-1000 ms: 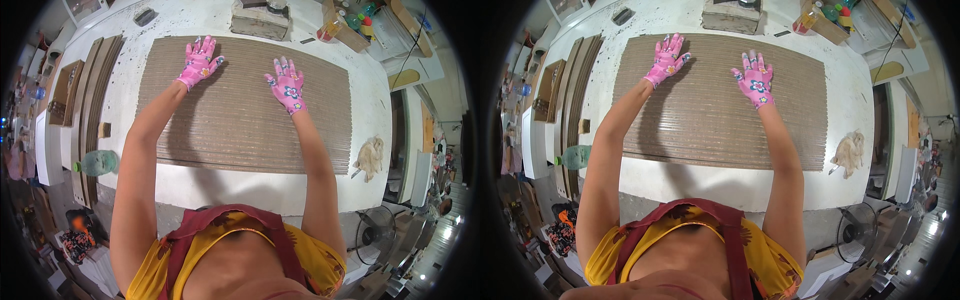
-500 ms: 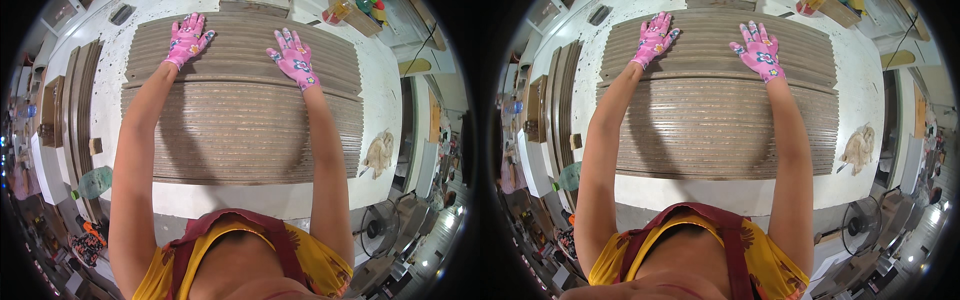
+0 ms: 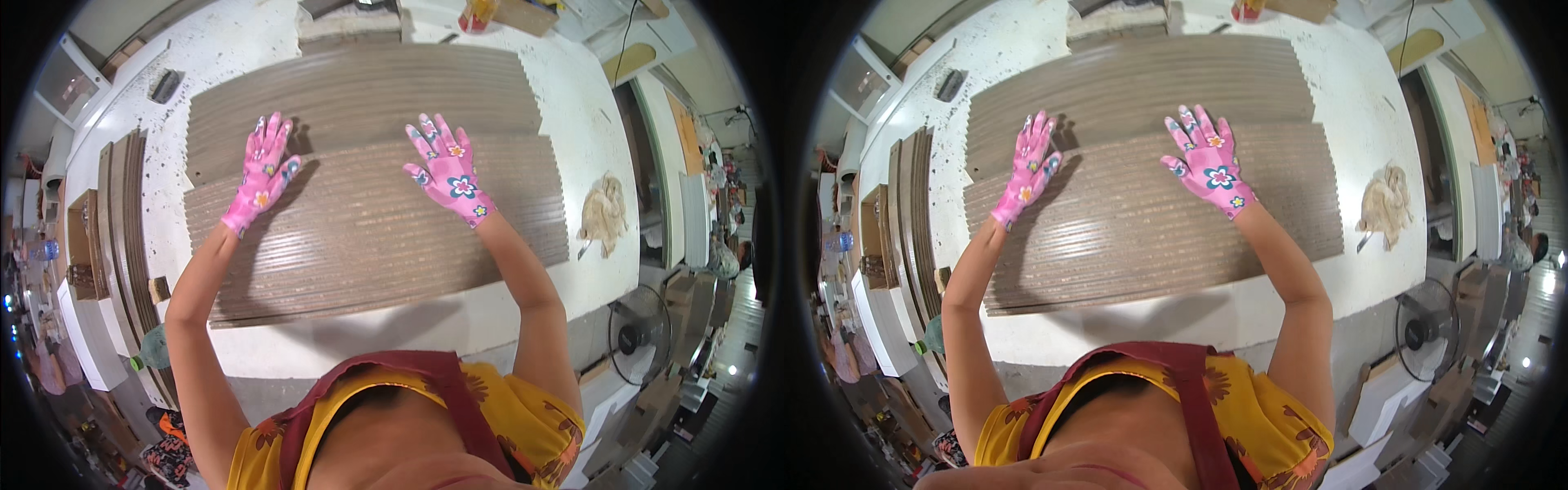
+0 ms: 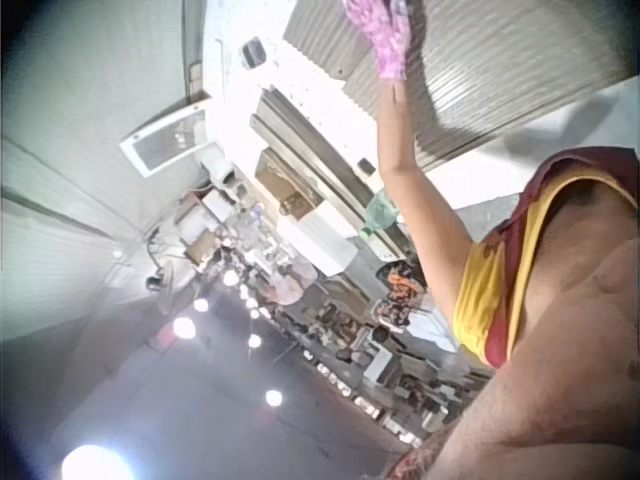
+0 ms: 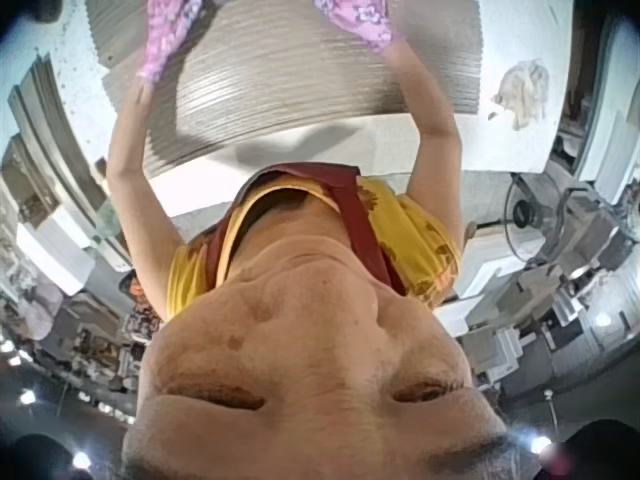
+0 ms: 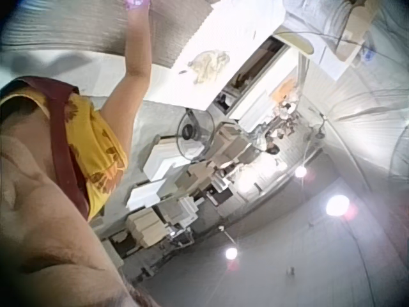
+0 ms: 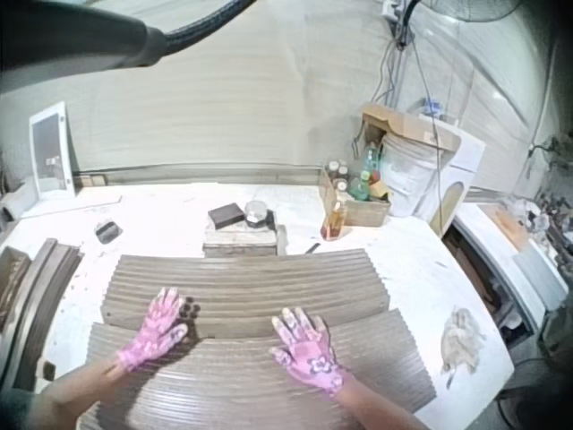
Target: The person wipes a grooved wood panel with a cloth, applies liquid from a plastic bottle to the cloth, and rubs the panel again followed by wiping a small wooden block.
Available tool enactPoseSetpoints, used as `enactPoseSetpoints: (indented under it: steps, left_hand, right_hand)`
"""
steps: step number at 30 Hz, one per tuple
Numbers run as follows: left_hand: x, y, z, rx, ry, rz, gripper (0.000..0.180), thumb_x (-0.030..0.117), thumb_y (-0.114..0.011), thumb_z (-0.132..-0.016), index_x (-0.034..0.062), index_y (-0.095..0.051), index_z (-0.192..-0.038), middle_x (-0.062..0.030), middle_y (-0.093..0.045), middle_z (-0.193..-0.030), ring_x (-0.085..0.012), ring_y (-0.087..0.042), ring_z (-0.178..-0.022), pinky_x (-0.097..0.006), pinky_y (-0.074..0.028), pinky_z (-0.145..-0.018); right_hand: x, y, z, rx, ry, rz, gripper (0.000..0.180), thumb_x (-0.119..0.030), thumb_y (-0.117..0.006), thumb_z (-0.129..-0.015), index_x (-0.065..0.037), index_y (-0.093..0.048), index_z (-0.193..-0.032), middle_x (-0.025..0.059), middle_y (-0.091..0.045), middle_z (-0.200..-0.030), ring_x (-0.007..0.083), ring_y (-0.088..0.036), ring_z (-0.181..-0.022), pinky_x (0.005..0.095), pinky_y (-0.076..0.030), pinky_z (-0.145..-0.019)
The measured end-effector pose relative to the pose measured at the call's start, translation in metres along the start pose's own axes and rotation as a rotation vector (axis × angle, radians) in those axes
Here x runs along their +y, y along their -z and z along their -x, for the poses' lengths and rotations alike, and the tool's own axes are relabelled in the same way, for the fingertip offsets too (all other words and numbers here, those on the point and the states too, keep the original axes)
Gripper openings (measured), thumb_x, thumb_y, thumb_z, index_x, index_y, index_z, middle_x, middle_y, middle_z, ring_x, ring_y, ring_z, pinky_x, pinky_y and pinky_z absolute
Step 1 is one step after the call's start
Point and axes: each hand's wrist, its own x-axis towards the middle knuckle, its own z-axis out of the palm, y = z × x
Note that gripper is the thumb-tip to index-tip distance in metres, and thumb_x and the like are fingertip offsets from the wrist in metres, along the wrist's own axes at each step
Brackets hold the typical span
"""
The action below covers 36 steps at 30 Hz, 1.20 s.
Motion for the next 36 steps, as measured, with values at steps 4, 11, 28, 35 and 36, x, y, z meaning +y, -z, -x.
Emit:
enactPoseSetpoints:
  steps: [4,11,28,35,36]
  left_hand:
    - [0.034,0.016,0.021,-0.118,-0.065,-0.147,0.067,0.042,-0.049,-0.093,0.0077,-0.028,-0.147,-0.0159,-0.023,-0.153,-0.0346,-0.020,-0.142,-0.052,-0.011,-0.115]
    - [0.022,0.011,0.001,-0.063,-0.070,-0.194,0.065,0.044,-0.048,-0.094,0.0088,-0.031,-0.146,-0.0151,-0.027,-0.152,-0.0326,-0.026,-0.140,-0.052,-0.013,-0.114]
    - [-0.001,-0.004,-0.012,-0.048,0.035,-0.277,0.066,0.049,-0.043,-0.094,0.0139,-0.027,-0.148,-0.0128,-0.023,-0.154,-0.0307,-0.025,-0.141,-0.051,-0.010,-0.114]
    - [0.012,-0.040,-0.034,-0.010,0.036,-0.050,0.067,0.050,-0.046,-0.094,0.0126,-0.030,-0.147,-0.0166,-0.023,-0.153,-0.0318,-0.020,-0.142,-0.047,-0.012,-0.115]
    - [-0.013,-0.014,-0.016,0.095,0.084,-0.036,0.066,0.049,-0.047,-0.094,0.0121,-0.030,-0.146,-0.0176,-0.023,-0.153,-0.0326,-0.020,-0.142,-0.046,-0.013,-0.116]
  right_hand:
    - [-0.001,0.012,0.020,-0.001,-0.030,0.048,0.064,-0.052,-0.043,-0.094,-0.019,-0.031,-0.147,0.0103,-0.029,-0.152,0.0277,-0.020,-0.143,0.0528,-0.013,-0.112]
    - [0.010,-0.006,-0.009,-0.070,-0.052,0.033,0.072,-0.061,-0.031,-0.094,-0.015,-0.025,-0.149,0.0104,-0.021,-0.155,0.0281,-0.013,-0.145,0.0531,-0.010,-0.114]
    - [0.015,-0.018,-0.038,0.028,-0.039,0.054,0.074,-0.064,-0.032,-0.091,-0.016,-0.030,-0.147,0.0112,-0.026,-0.153,0.0293,-0.019,-0.143,0.0522,-0.012,-0.113]
    - [0.047,-0.015,-0.006,-0.026,-0.157,0.044,0.068,-0.058,-0.036,-0.093,-0.016,-0.033,-0.146,0.0116,-0.028,-0.152,0.0289,-0.019,-0.143,0.0503,-0.016,-0.113]
    - [0.019,-0.002,-0.022,0.069,-0.064,-0.028,0.067,-0.057,-0.038,-0.093,-0.016,-0.033,-0.146,0.0119,-0.028,-0.152,0.0295,-0.020,-0.143,0.0497,-0.016,-0.113]
